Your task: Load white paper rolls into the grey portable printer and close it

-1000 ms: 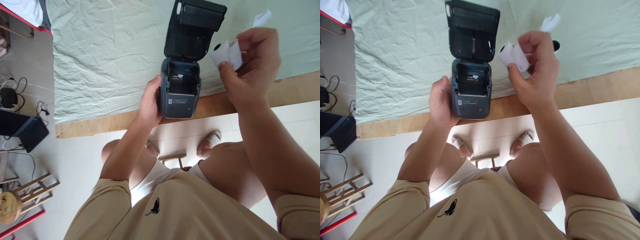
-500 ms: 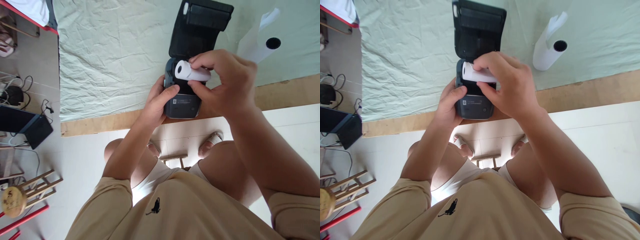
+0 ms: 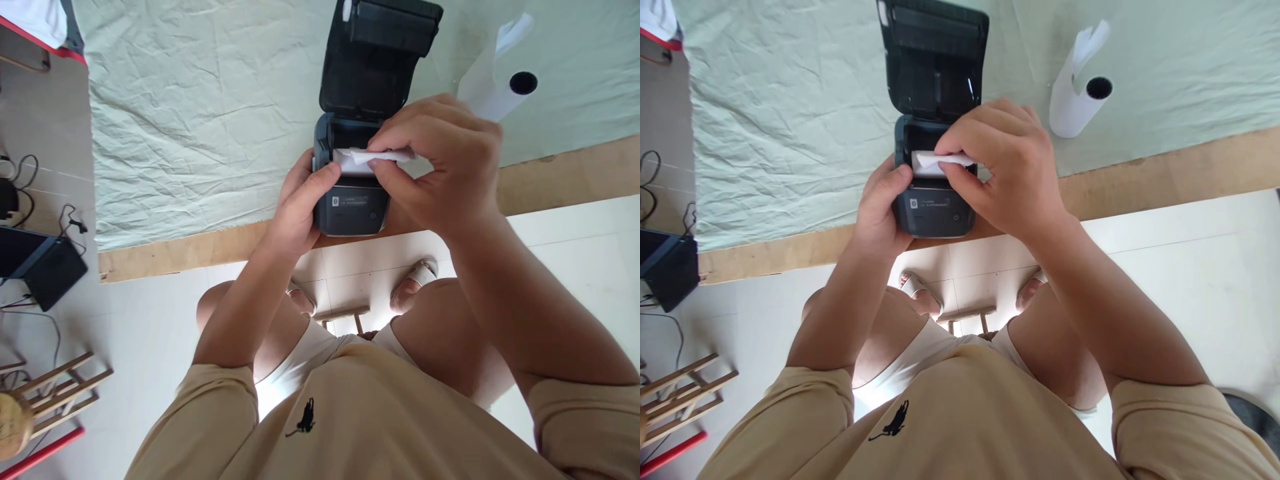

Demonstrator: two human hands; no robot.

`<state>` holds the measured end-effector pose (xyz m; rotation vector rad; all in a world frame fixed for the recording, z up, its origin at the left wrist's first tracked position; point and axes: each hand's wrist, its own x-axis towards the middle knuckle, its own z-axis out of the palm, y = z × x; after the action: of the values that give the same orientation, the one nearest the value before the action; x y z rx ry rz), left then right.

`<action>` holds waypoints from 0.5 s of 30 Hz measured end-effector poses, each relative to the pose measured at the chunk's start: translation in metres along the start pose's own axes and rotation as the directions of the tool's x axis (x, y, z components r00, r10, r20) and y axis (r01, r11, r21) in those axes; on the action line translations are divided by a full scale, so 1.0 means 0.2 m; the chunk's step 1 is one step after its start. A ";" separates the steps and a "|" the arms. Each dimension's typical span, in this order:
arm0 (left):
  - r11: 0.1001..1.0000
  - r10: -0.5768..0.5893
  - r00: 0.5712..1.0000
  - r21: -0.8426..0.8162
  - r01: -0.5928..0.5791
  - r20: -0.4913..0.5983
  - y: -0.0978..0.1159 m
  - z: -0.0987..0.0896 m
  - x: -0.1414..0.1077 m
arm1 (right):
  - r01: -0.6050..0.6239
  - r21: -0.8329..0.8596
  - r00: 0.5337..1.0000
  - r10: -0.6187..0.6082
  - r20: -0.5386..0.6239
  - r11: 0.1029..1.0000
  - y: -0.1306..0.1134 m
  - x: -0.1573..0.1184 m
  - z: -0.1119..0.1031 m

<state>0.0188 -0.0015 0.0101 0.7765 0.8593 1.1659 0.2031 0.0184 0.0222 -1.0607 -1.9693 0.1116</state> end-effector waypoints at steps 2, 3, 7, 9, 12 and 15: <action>1.000 -0.004 1.000 -0.012 0.004 0.006 0.00 -0.01 0.00 | 0.065 0.021 0.997 -0.065 -0.030 0.998 -0.03 -0.02 0.00; 1.000 -0.007 1.000 -0.014 0.007 0.016 -0.01 -0.01 0.01 | 0.119 0.036 0.992 -0.117 -0.055 0.992 -0.05 -0.03 0.01; 0.997 0.043 0.998 0.063 -0.046 0.042 -0.04 -0.06 0.03 | 0.321 0.066 0.942 -0.311 -0.130 0.945 -0.06 -0.08 0.05; 0.990 0.059 0.998 0.125 -0.064 0.037 -0.05 -0.07 0.04 | 0.321 0.087 0.937 -0.304 -0.170 0.943 -0.03 -0.09 0.05; 0.983 0.058 0.997 0.173 -0.064 0.042 -0.06 -0.08 0.05 | 0.160 0.120 0.951 -0.120 -0.285 0.980 0.04 -0.08 0.03; 0.979 0.068 0.996 0.187 -0.077 0.054 -0.05 -0.08 0.06 | -0.037 0.235 0.967 0.094 -0.235 0.971 0.10 -0.05 0.02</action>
<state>0.0107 0.0085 -0.0091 0.9936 0.9177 1.1361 0.2159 0.0240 0.0047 -0.9406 -1.6556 0.2277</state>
